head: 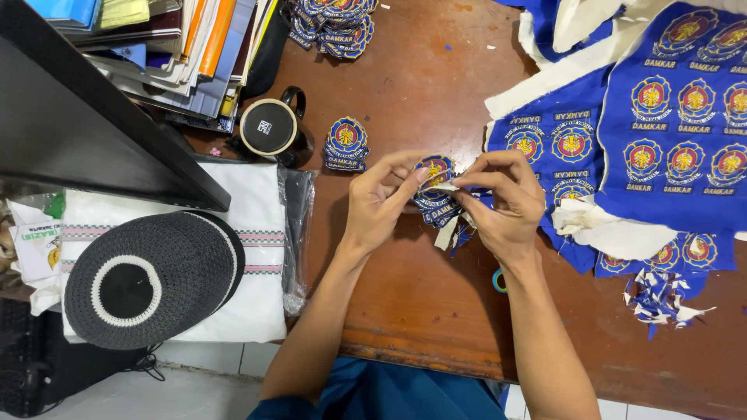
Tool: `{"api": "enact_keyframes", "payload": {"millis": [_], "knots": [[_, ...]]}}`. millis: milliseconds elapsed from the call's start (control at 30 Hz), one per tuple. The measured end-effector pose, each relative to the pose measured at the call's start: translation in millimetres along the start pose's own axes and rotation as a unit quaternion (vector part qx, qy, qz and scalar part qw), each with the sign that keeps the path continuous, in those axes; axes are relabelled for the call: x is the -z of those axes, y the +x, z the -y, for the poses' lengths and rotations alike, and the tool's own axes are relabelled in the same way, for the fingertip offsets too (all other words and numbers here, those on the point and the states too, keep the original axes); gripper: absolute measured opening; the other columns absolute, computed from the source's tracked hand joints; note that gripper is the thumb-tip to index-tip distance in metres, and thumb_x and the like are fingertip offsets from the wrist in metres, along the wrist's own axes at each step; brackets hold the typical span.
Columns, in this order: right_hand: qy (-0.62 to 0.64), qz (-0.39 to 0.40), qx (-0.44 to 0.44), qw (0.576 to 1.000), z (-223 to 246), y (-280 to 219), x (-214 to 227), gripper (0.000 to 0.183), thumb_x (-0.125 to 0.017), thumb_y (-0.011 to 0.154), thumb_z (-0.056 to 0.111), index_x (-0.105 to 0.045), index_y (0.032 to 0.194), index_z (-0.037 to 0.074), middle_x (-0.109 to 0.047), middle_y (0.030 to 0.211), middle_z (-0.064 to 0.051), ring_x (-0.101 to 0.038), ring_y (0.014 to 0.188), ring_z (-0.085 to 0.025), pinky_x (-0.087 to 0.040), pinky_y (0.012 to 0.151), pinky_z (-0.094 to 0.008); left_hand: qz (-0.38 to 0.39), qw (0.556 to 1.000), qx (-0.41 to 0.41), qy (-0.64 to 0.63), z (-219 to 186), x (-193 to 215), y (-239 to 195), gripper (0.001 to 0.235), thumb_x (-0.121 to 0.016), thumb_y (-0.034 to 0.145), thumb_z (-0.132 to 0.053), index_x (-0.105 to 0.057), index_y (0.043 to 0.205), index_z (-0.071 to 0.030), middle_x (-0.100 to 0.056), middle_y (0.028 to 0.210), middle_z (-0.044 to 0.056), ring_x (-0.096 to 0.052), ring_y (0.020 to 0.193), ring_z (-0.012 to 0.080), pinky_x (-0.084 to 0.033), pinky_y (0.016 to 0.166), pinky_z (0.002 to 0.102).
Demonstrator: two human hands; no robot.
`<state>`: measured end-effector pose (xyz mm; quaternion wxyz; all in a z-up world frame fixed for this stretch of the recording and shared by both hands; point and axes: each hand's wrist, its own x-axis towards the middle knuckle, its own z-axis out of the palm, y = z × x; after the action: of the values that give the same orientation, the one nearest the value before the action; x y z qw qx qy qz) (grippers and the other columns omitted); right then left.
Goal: The person uses scissors to cut circular patches from a blue fabric sheet printed with repeating logos. They trim the edges of the patches, stack them on the table, and then cut a larger rectangular piece from the remaining fabric.
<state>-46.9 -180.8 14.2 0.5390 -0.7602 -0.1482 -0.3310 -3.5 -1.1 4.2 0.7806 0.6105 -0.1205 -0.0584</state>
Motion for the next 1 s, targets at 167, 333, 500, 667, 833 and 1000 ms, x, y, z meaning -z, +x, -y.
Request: {"api": "enact_keyframes", "payload": {"millis": [167,333,500,667,833,1000], "knots": [[-0.001,-0.003,0.001,1.0,-2.9,-4.0,-0.6,0.014,-0.085,0.082,-0.012,-0.078,0.088,-0.001,-0.062,0.095,-0.017,-0.066,0.084,-0.024,-0.057,0.074,-0.037,-0.001,0.999,-0.018,0.032,-3.6,-0.9,-1.5,0.019,-0.066,0.099,-0.011,-0.074,0.117,-0.011,-0.065,0.081,0.005,-0.065,0.073,0.0088,-0.064,0.056,0.028],[0.005,-0.011,0.007,1.0,0.5,-3.1,-1.8,0.015,-0.085,0.081,-0.014,-0.078,0.085,-0.001,-0.063,0.092,-0.017,-0.068,0.083,-0.026,-0.059,0.076,-0.037,0.014,1.0,-0.011,0.012,8.6,3.3,-2.8,0.017,-0.076,0.093,-0.015,-0.078,0.109,-0.009,-0.064,0.084,0.007,-0.067,0.07,0.0099,-0.065,0.057,0.03],[-0.001,-0.003,0.008,1.0,2.3,-2.6,-2.0,0.014,-0.084,0.081,-0.015,-0.077,0.082,-0.002,-0.067,0.089,-0.018,-0.068,0.079,-0.028,-0.059,0.074,-0.041,-0.027,0.999,-0.014,0.03,-0.8,-5.2,-2.3,0.018,-0.074,0.095,-0.014,-0.075,0.11,-0.003,-0.058,0.074,0.005,-0.062,0.064,0.0061,-0.064,0.052,0.03],[0.011,0.012,-0.012,1.0,14.6,4.5,-5.2,0.016,-0.083,0.082,-0.012,-0.077,0.09,0.0,-0.074,0.088,-0.016,-0.069,0.08,-0.027,-0.058,0.074,-0.038,-0.005,0.997,-0.053,0.056,5.6,0.5,0.8,0.038,-0.072,0.099,-0.015,-0.061,0.134,-0.005,-0.064,0.079,0.007,-0.059,0.073,0.006,-0.061,0.065,0.026],[0.01,0.001,-0.062,0.998,7.0,-1.6,-10.5,0.023,-0.086,0.084,-0.009,-0.071,0.1,-0.005,-0.074,0.092,-0.017,-0.066,0.079,-0.023,-0.057,0.073,-0.032,0.049,0.994,-0.041,0.087,25.2,10.2,3.7,0.017,-0.066,0.103,-0.021,-0.077,0.105,-0.008,-0.073,0.093,0.007,-0.065,0.092,0.0072,-0.057,0.082,0.032],[-0.026,-0.02,-0.149,0.988,8.3,-9.2,-26.2,0.051,-0.087,0.088,0.005,-0.052,0.124,-0.005,-0.056,0.106,-0.012,-0.058,0.09,-0.018,-0.047,0.073,-0.03,0.064,0.994,-0.03,0.082,11.0,7.0,2.7,0.024,-0.064,0.105,-0.027,-0.072,0.112,-0.005,-0.064,0.098,0.01,-0.06,0.102,0.0142,-0.049,0.099,0.038]]}}
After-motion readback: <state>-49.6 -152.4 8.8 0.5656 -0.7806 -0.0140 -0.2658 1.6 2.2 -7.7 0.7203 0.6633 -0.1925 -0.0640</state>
